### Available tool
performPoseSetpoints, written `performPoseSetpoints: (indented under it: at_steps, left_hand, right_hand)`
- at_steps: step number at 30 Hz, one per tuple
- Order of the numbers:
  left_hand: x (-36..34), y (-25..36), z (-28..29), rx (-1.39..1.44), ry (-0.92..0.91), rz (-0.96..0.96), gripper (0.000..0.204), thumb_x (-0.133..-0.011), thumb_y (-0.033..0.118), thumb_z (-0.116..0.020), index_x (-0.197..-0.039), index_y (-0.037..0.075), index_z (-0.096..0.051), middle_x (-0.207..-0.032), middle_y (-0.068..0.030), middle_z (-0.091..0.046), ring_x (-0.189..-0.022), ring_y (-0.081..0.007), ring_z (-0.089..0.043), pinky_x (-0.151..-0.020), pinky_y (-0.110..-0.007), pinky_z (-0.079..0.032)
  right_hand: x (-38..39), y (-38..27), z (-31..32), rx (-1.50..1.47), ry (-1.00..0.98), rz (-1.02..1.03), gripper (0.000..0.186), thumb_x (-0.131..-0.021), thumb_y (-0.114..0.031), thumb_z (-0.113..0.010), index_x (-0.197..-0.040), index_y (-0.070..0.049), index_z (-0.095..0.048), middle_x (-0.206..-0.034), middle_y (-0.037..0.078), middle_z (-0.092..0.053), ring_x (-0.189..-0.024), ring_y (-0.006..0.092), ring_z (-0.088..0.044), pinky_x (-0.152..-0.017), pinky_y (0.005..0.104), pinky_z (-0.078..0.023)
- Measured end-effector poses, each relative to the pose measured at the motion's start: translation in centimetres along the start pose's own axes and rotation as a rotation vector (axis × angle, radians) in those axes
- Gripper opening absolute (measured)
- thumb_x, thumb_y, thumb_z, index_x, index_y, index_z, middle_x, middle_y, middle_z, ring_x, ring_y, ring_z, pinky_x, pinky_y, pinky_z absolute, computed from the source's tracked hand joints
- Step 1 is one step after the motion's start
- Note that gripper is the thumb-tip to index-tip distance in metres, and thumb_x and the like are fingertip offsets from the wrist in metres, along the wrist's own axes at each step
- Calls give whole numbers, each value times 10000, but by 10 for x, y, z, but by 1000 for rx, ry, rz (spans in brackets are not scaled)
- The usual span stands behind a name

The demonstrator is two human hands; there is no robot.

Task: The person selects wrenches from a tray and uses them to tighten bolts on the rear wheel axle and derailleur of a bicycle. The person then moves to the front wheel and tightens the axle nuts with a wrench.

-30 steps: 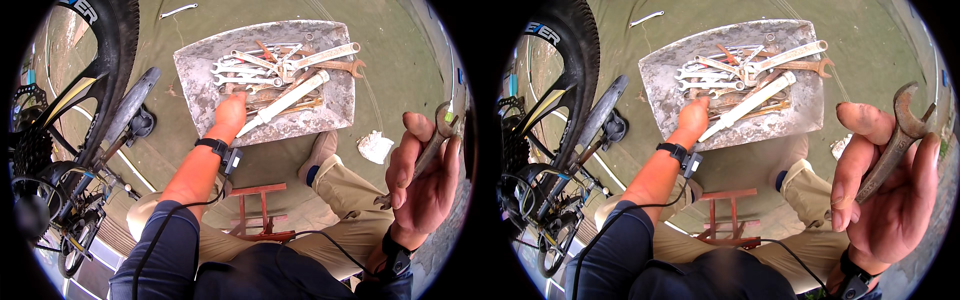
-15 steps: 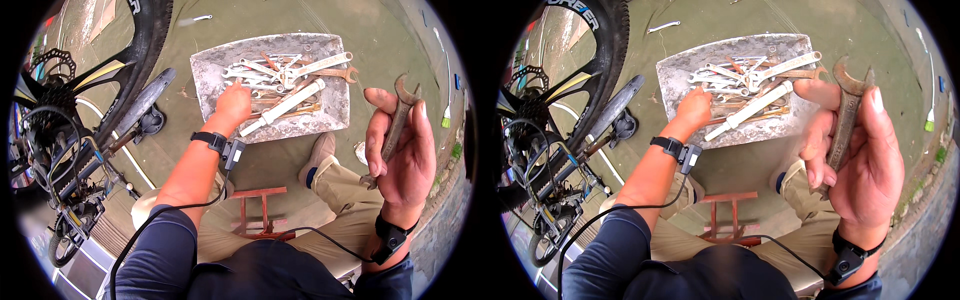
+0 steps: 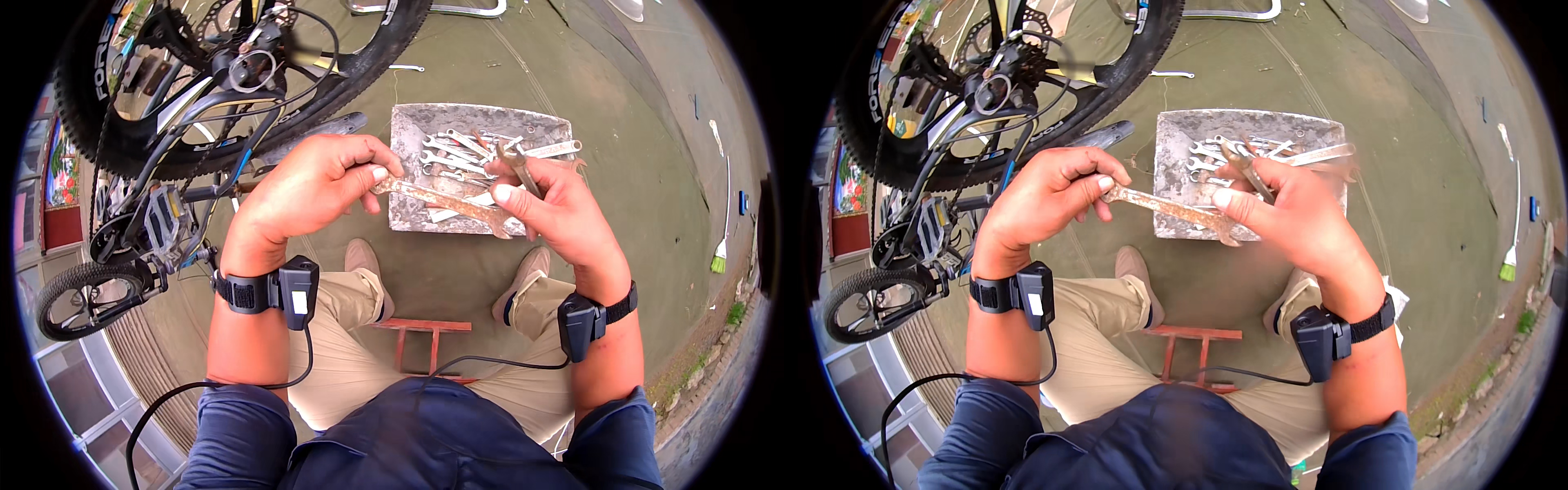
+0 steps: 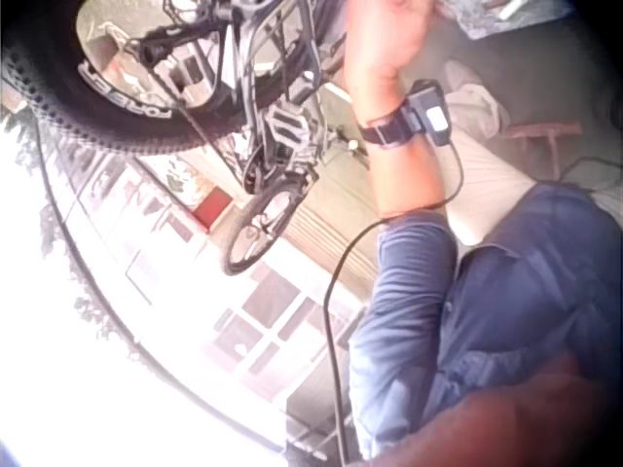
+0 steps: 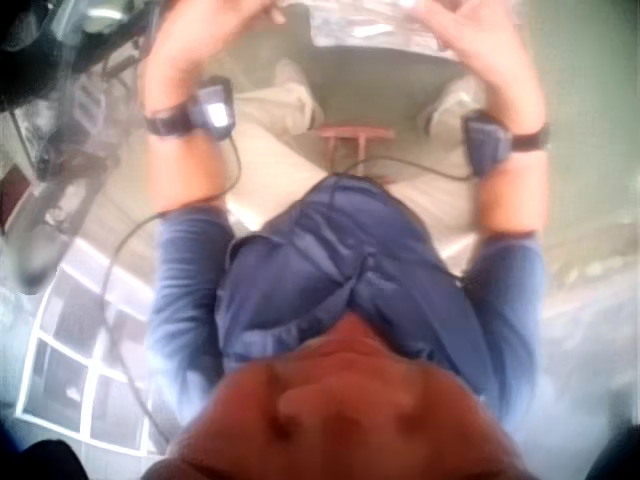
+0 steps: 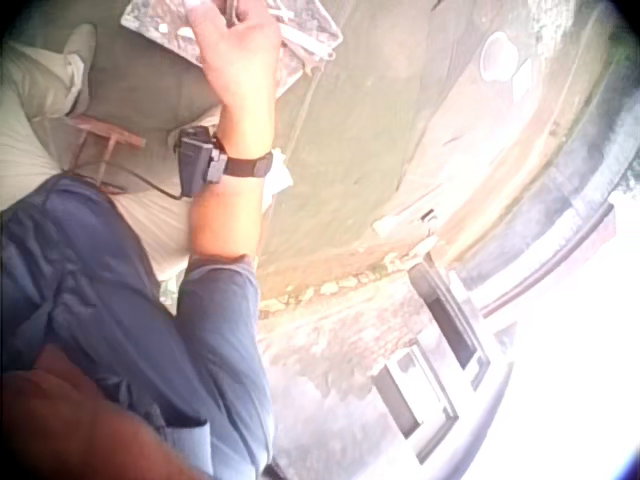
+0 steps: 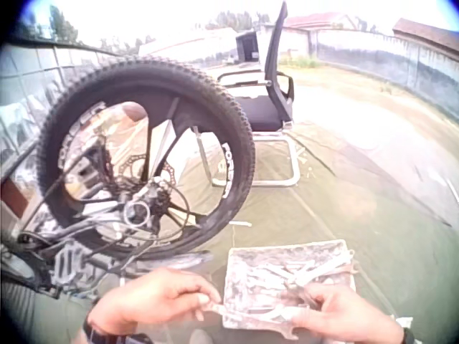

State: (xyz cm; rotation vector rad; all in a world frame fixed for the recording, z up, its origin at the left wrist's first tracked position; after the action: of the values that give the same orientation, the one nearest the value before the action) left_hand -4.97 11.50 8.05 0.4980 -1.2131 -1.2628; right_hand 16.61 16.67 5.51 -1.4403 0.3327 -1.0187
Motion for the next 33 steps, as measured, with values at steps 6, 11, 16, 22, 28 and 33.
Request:
performPoseSetpoints:
  at_steps: [6, 11, 16, 22, 28, 33]
  left_hand:
    - [41, 6, 17, 451, 316, -177, 219, -980, 114, -620, -1157, -3, -674, -881, -48, -685, -696, -97, -671, -553, -198, -472]
    - [32, -1, 6, 735, 328, -226, 325, -1016, 241, -604, -1228, -5, -626, -872, -67, -682, -693, -119, -677, -558, -209, -500]
    - [23, -13, -1, 846, 283, -225, 354, -1027, 281, -586, -1229, -10, -615, -960, -91, -687, -716, -136, -680, -573, -231, -526]
    - [26, -21, 6, 850, 283, -237, 308, -1007, 211, -608, -1239, 8, -623, -991, -80, -692, -735, -133, -678, -586, -230, -528]
    - [30, -22, 11, 841, 297, -235, 290, -998, 177, -610, -1235, 11, -626, -986, -72, -692, -727, -123, -670, -598, -225, -523]
    - [32, -24, 14, 880, 290, -253, 265, -999, 168, -605, -1215, 16, -620, -1004, -80, -691, -762, -123, -666, -608, -229, -527]
  right_hand:
    - [27, -6, -57, -207, -225, -163, 312, -906, -218, -744, -1123, 1, -694, -807, 8, -687, -581, 36, -525, -523, 202, -406]
    - [30, 5, -81, -286, -208, -171, 254, -911, -192, -745, -1074, -5, -687, -839, 42, -703, -515, 28, -501, -470, 187, -397]
    - [22, 3, -91, -328, -213, -239, 345, -888, -211, -746, -1151, -7, -656, -855, 11, -690, -590, 45, -539, -511, 210, -412]
    - [16, -3, -100, -364, -212, -231, 358, -879, -229, -761, -1113, 24, -663, -820, 19, -679, -574, 45, -535, -500, 207, -408]
    - [13, -1, -103, -353, -201, -231, 365, -870, -242, -779, -1074, 37, -661, -813, 34, -676, -560, 47, -531, -488, 211, -406]
    - [14, -15, -111, -421, -221, -208, 328, -911, -235, -721, -1106, 11, -626, -907, 63, -712, -557, 35, -509, -476, 195, -369]
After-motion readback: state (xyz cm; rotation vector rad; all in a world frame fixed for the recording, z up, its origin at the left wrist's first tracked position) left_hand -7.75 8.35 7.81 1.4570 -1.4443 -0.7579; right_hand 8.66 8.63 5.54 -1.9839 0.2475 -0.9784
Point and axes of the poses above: each hand's wrist, its own x-axis away from the middle knuckle, its own z-axis out of the back of the hand, y = z × x, the point moved 10 cm from there along -x, towards the middle knuckle
